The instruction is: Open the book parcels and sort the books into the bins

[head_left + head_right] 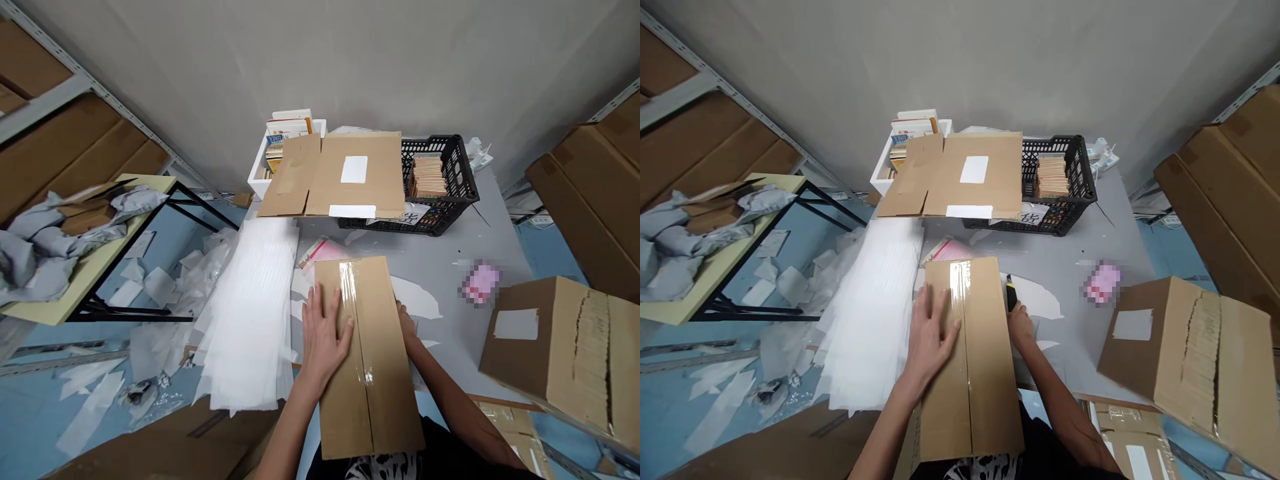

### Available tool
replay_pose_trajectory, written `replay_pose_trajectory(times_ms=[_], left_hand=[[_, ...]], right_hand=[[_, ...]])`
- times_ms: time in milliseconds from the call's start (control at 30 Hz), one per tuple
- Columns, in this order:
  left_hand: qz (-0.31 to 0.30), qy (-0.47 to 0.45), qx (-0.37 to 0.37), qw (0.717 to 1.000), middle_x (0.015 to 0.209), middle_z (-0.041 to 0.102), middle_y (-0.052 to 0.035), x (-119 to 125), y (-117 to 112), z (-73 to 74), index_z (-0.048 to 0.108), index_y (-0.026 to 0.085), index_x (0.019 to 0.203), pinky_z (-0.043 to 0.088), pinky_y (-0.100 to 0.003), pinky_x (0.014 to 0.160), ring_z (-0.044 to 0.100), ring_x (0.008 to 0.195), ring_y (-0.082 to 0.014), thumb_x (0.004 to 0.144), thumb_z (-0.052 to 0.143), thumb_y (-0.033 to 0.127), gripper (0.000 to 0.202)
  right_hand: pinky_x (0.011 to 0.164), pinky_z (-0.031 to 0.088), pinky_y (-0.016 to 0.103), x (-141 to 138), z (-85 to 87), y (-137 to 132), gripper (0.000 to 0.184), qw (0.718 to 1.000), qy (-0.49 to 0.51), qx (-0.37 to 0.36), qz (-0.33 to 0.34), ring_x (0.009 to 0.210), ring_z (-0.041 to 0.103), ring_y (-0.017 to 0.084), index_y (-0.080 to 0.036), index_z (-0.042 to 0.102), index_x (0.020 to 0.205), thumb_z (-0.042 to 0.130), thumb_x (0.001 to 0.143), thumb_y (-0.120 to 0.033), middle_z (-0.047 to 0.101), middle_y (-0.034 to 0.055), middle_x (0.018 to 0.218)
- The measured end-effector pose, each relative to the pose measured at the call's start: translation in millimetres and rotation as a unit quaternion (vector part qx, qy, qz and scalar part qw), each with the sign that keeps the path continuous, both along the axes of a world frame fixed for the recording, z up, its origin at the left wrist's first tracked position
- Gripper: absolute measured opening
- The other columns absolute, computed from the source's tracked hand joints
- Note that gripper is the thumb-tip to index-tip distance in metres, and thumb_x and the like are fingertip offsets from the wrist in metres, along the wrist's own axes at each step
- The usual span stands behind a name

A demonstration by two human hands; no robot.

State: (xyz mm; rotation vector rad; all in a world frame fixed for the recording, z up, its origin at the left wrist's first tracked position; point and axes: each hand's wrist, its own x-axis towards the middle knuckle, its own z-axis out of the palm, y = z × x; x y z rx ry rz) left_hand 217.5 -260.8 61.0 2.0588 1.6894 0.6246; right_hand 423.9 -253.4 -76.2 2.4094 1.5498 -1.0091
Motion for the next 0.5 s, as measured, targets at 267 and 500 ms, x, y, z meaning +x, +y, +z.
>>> replay_pose_trajectory(times_ms=[267, 500], left_hand=[[0.008, -0.002, -0.018, 1.0, 0.159, 0.017, -0.0057, 23, 13, 0.9, 0.038, 0.03, 0.143, 0.027, -0.062, 0.11, 0.01, 0.145, -0.0369, 0.089, 0.048, 0.038, 0.056], [0.044, -0.028, -0.038, 0.998, 0.159, 0.018, -0.0082, 47, 13, 2.8, 0.038, 0.027, 0.144, 0.035, -0.063, 0.106, 0.017, 0.143, -0.0395, 0.091, 0.045, 0.04, 0.056]], right_hand=[[0.064, 0.051, 0.034, 59, 76.3, -31, 0.055, 0.96, 0.147, 0.184, -0.151, 0.063, 0.064, 0.021, -0.016, 0.044, 0.133, 0.034, 0.091, -0.05, 0.066, 0.0064, 0.083], [0.051, 0.049, 0.026, 54, 192.6, -14, 0.045, 0.935, 0.209, 0.276, -0.073, 0.048, 0.058, 0.014, -0.021, 0.058, 0.12, 0.043, 0.091, -0.053, 0.065, -0.0001, 0.067]])
